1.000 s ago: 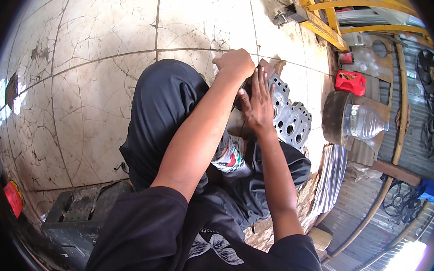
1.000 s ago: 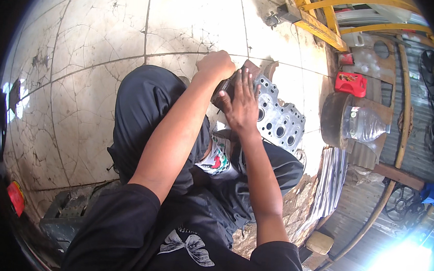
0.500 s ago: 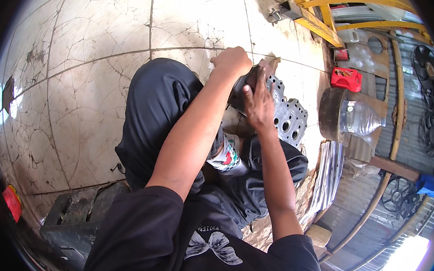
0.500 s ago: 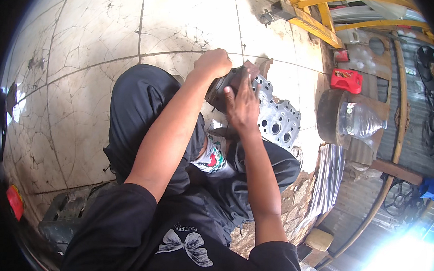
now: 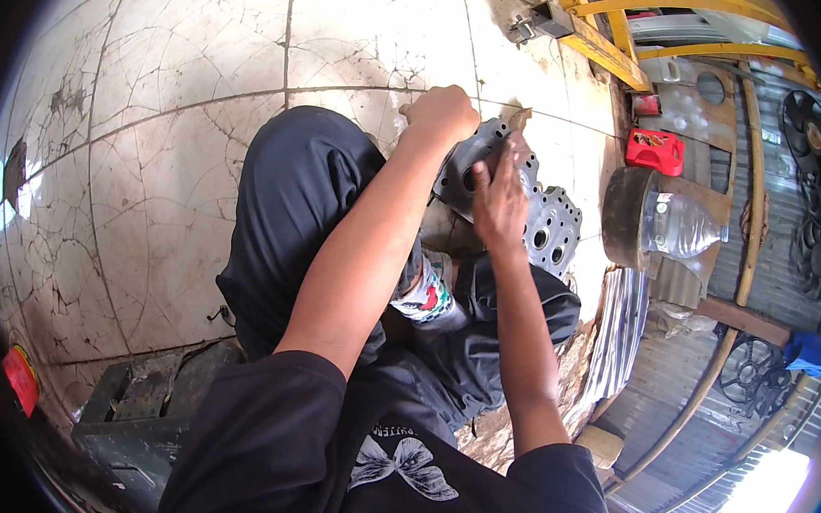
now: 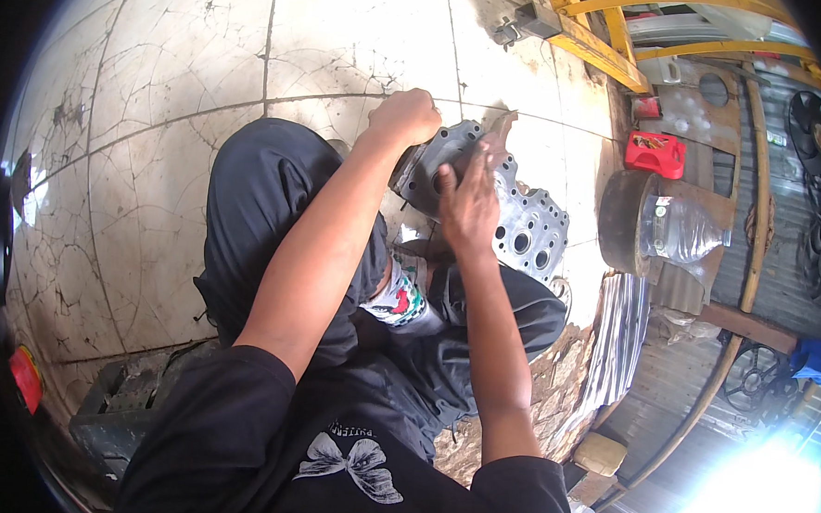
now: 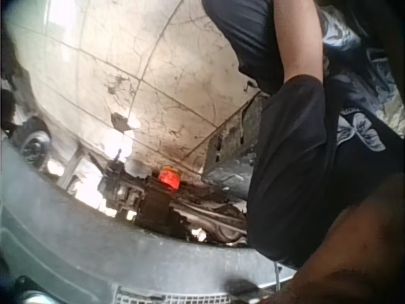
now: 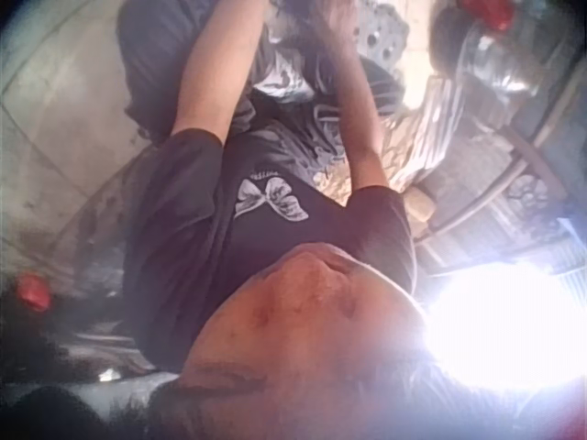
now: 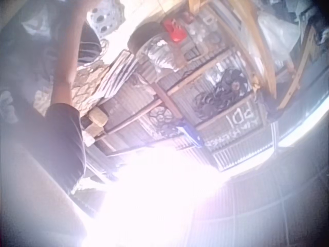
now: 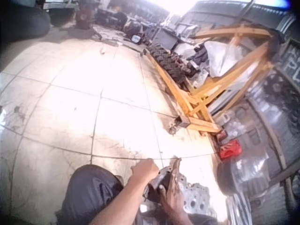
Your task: The person sits on the floor and scrubs a metallic engine cylinder head with a small brush and a cloth. They repeatedly scrub the surface and wipe it down, focusing on the holes and edges of the part.
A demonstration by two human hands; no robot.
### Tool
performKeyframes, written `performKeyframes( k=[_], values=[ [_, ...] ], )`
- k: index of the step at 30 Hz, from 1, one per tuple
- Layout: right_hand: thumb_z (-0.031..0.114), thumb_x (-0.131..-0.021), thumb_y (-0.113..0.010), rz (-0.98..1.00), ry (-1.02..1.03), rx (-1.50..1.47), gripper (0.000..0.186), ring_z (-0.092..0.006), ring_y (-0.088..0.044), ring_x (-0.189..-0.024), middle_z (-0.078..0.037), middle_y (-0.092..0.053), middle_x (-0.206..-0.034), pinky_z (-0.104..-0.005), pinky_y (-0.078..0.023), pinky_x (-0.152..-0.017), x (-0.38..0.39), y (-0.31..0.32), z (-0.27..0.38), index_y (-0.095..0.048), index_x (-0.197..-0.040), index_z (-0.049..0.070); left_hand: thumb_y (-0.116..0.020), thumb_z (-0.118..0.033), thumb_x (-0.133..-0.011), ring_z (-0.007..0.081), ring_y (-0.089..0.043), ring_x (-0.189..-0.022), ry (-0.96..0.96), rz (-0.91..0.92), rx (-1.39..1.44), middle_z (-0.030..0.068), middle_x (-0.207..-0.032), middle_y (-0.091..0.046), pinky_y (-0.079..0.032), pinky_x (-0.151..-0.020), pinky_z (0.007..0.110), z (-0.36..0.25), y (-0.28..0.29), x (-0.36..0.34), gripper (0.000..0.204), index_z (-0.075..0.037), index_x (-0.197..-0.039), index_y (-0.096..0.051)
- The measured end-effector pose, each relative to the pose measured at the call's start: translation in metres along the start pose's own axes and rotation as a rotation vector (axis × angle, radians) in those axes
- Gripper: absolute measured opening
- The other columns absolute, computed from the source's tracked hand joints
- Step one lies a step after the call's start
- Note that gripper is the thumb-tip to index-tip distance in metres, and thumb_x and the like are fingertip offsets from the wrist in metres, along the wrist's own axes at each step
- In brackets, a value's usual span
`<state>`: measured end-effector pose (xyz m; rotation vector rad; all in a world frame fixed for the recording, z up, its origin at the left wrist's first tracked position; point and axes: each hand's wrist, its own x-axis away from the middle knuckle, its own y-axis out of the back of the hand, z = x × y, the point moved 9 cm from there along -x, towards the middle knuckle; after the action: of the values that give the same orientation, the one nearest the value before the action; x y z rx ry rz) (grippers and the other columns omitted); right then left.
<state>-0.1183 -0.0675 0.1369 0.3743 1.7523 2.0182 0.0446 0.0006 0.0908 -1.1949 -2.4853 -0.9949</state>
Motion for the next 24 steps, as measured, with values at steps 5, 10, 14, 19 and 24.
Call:
performKeyframes(
  k=[5, 10, 14, 19, 24],
  values=[
    [0.028, -0.093, -0.075, 0.101, -0.009, -0.052, 0.076, -0.0474, -0.061, -0.127, -0.035, -0.06, -0.139, -0.0478, -0.051, -0.107, 0.027, 0.005, 0.033, -0.042, -0.152, -0.006, -0.061, -0.027, -0.097, 0.0381, -0.068, -0.121, -0.069, 0.009, 0.011, 0.0213, -0.126, -0.072, -0.054, -0.101, 0.05, -0.004, -0.012, -0.007, 0.037, -0.004, -0.123, -0.073],
    [0.014, -0.08, -0.084, 0.096, 0.11, -0.224, 0.073, -0.0404, -0.068, -0.119, -0.027, -0.067, -0.132, -0.0435, -0.055, -0.102, 0.043, 0.01, 0.05, -0.055, -0.145, -0.002, -0.062, -0.019, -0.093, 0.0377, -0.067, -0.123, -0.098, 0.047, 0.033, 0.0207, -0.131, -0.071, -0.05, -0.103, 0.056, -0.005, -0.024, -0.014, 0.036, -0.003, -0.123, -0.073],
    [0.007, -0.085, -0.075, -0.048, 0.177, -0.126, 0.058, -0.0338, -0.072, -0.115, -0.02, -0.072, -0.128, -0.0396, -0.058, -0.098, 0.059, 0.006, 0.05, -0.062, -0.142, 0.006, -0.063, -0.032, -0.098, 0.038, -0.067, -0.122, -0.096, 0.036, 0.0, 0.0212, -0.128, -0.071, -0.052, -0.102, 0.051, -0.007, -0.021, -0.011, 0.04, -0.004, -0.125, -0.072],
    [0.001, -0.095, -0.064, -0.044, -0.107, -0.448, 0.041, -0.0223, -0.073, -0.113, -0.019, -0.074, -0.126, -0.0342, -0.056, -0.096, 0.069, 0.012, 0.015, -0.065, -0.137, 0.001, -0.072, -0.034, -0.095, 0.0366, -0.068, -0.121, -0.16, 0.004, 0.031, 0.0185, -0.126, -0.073, -0.053, -0.102, 0.046, -0.013, -0.017, -0.006, 0.039, -0.009, -0.124, -0.074],
    [-0.003, -0.101, -0.058, -0.407, -0.43, -1.191, 0.036, -0.0223, -0.067, -0.116, -0.015, -0.067, -0.126, -0.0346, -0.056, -0.101, 0.081, 0.016, -0.035, -0.06, -0.137, -0.004, -0.085, -0.028, -0.083, 0.0295, -0.071, -0.113, -0.582, 0.165, 0.147, 0.0143, -0.119, -0.076, -0.054, -0.099, 0.04, -0.061, -0.025, 0.019, 0.034, -0.015, -0.114, -0.081]
  ],
)
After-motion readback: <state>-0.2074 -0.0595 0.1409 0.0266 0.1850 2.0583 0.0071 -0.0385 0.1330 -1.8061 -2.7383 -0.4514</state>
